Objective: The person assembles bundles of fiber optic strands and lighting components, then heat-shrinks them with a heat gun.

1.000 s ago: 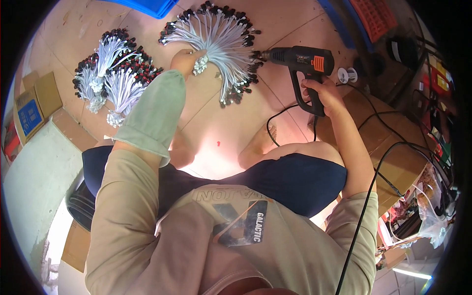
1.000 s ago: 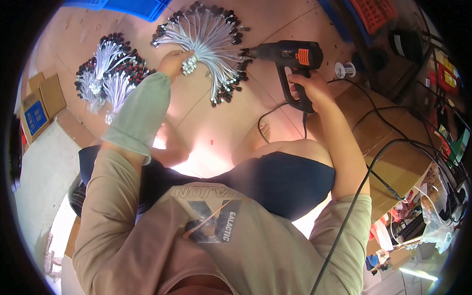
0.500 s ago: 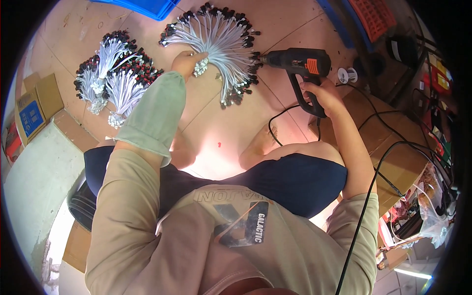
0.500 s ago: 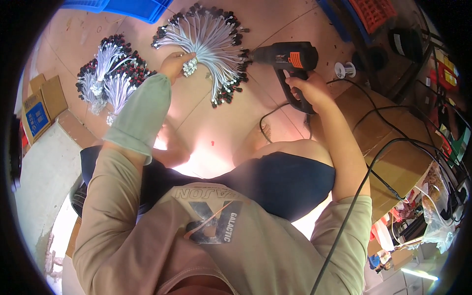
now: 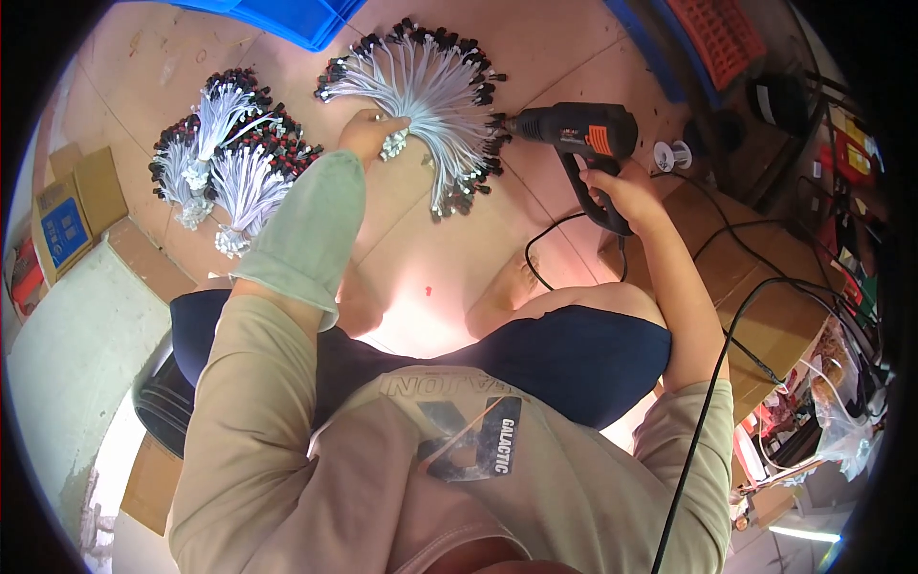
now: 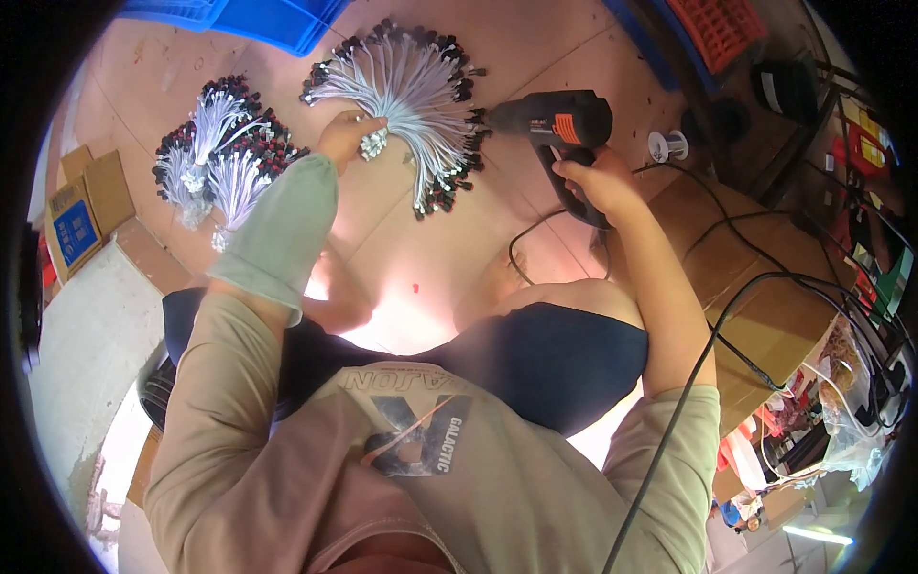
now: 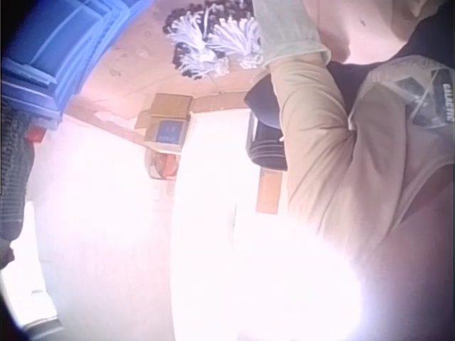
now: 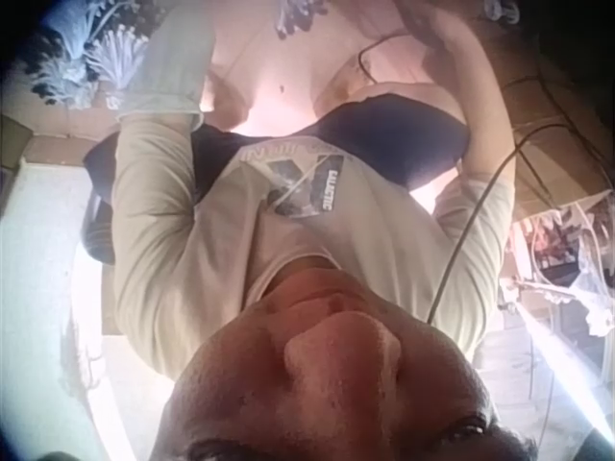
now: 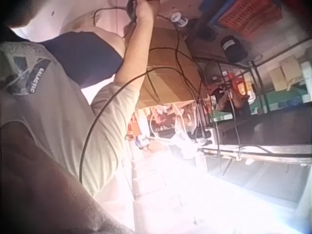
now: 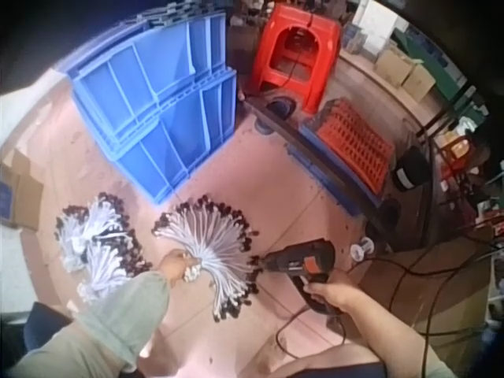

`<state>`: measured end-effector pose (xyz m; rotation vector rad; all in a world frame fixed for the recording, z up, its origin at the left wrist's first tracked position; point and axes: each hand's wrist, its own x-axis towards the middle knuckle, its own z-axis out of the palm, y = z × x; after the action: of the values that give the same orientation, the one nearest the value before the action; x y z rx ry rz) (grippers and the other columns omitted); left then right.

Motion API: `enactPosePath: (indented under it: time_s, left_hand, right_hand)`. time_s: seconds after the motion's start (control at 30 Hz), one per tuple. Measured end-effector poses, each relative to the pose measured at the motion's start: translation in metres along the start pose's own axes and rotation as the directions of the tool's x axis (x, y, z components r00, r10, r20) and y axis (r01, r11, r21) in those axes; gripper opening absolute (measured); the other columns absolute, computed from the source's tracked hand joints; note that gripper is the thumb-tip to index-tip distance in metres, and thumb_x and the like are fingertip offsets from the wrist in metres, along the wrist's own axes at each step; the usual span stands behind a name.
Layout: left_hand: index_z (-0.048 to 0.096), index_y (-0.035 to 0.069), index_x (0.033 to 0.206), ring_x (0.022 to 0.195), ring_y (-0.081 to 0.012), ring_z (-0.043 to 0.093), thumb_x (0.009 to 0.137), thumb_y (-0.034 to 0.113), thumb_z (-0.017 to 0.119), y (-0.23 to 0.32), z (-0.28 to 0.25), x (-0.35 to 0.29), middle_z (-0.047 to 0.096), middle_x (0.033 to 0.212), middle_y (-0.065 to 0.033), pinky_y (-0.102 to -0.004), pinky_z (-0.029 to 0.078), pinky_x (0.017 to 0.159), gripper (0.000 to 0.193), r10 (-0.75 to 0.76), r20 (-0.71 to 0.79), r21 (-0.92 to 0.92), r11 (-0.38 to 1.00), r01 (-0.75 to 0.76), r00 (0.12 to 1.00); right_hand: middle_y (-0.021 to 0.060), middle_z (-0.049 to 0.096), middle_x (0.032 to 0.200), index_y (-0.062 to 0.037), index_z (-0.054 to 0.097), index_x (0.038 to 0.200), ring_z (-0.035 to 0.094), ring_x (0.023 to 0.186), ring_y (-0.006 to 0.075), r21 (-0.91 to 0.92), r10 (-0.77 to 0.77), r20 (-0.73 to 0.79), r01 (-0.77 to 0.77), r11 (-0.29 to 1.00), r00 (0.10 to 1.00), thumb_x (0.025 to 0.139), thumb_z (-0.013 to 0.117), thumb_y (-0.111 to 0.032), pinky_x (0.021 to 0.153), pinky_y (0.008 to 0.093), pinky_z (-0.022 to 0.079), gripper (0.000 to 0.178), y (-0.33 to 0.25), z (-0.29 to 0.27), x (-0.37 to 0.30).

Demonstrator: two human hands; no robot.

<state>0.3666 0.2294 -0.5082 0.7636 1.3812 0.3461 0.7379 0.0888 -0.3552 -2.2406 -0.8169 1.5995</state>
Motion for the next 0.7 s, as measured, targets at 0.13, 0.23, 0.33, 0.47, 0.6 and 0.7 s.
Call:
enactPosePath:
  time_s: [0.13,0.23,0.33,0.47,0.6,0.7]
  left_hand:
    - [0.058,-0.009,0.121,0.080,-0.0168,0.065,0.072,0.023,0.088,-0.015,-0.005,0.012,0.068,0.099,-0.0123,-0.0293,0.051,0.060,0.066,0.054,-0.040,0.070,0.996,-0.051,0.998]
    - [0.058,-0.010,0.120,0.077,-0.0173,0.065,0.071,0.023,0.088,-0.016,-0.006,0.014,0.069,0.095,-0.0124,-0.0291,0.051,0.059,0.066,0.030,-0.008,0.099,0.995,-0.029,1.000]
    - [0.060,-0.010,0.116,0.072,-0.0171,0.065,0.072,0.022,0.087,-0.008,-0.003,0.009,0.068,0.090,-0.0116,-0.0288,0.050,0.058,0.061,-0.001,0.023,0.111,0.994,-0.001,1.000]
    - [0.061,-0.008,0.111,0.068,-0.0168,0.064,0.073,0.021,0.086,-0.006,-0.010,0.010,0.068,0.085,-0.0106,-0.0292,0.049,0.057,0.054,-0.048,0.074,0.073,0.996,0.043,0.996]
    - [0.061,-0.006,0.111,0.070,-0.0166,0.065,0.077,0.020,0.083,0.000,-0.006,0.004,0.068,0.088,-0.0095,-0.0304,0.051,0.057,0.048,-0.056,0.070,0.101,0.994,0.049,0.996]
    - [0.061,-0.006,0.112,0.071,-0.0168,0.065,0.077,0.020,0.083,-0.002,-0.004,0.001,0.068,0.088,-0.0096,-0.0311,0.051,0.057,0.048,-0.034,0.044,0.093,0.995,0.030,0.998]
  right_hand:
    - [0.0069,0.067,0.082,0.0001,0.062,0.114,0.063,0.070,0.0150,0.013,-0.032,0.008,0.032,0.999,0.999,0.079,0.077,-0.018,0.066,0.0301,0.050,0.042,-0.003,0.001,0.002]
    - [0.0059,0.064,0.074,0.0005,0.061,0.102,0.060,0.062,0.0141,0.089,-0.073,-0.060,0.078,0.993,0.996,0.079,0.076,-0.014,0.061,0.0282,0.049,0.031,-0.008,0.005,-0.006]
    - [0.0058,0.063,0.074,-0.0009,0.061,0.102,0.060,0.061,0.0139,0.111,-0.074,-0.069,0.081,0.991,0.995,0.079,0.076,-0.013,0.058,0.0274,0.048,0.029,0.001,-0.002,-0.003]
    - [0.0058,0.063,0.073,-0.0019,0.062,0.101,0.059,0.060,0.0134,0.176,-0.092,-0.078,0.104,0.979,0.993,0.079,0.076,-0.011,0.056,0.0268,0.048,0.028,-0.002,-0.007,-0.003]
    - [0.0046,0.065,0.076,-0.0011,0.063,0.110,0.061,0.064,0.0139,0.232,-0.051,-0.038,0.059,0.971,0.998,0.078,0.077,-0.014,0.061,0.0287,0.050,0.038,-0.011,-0.008,0.002]
    - [0.0047,0.064,0.075,-0.0013,0.064,0.106,0.061,0.064,0.0134,0.100,-0.106,-0.031,0.109,0.989,0.994,0.078,0.076,-0.017,0.060,0.0286,0.049,0.034,-0.049,0.008,0.004]
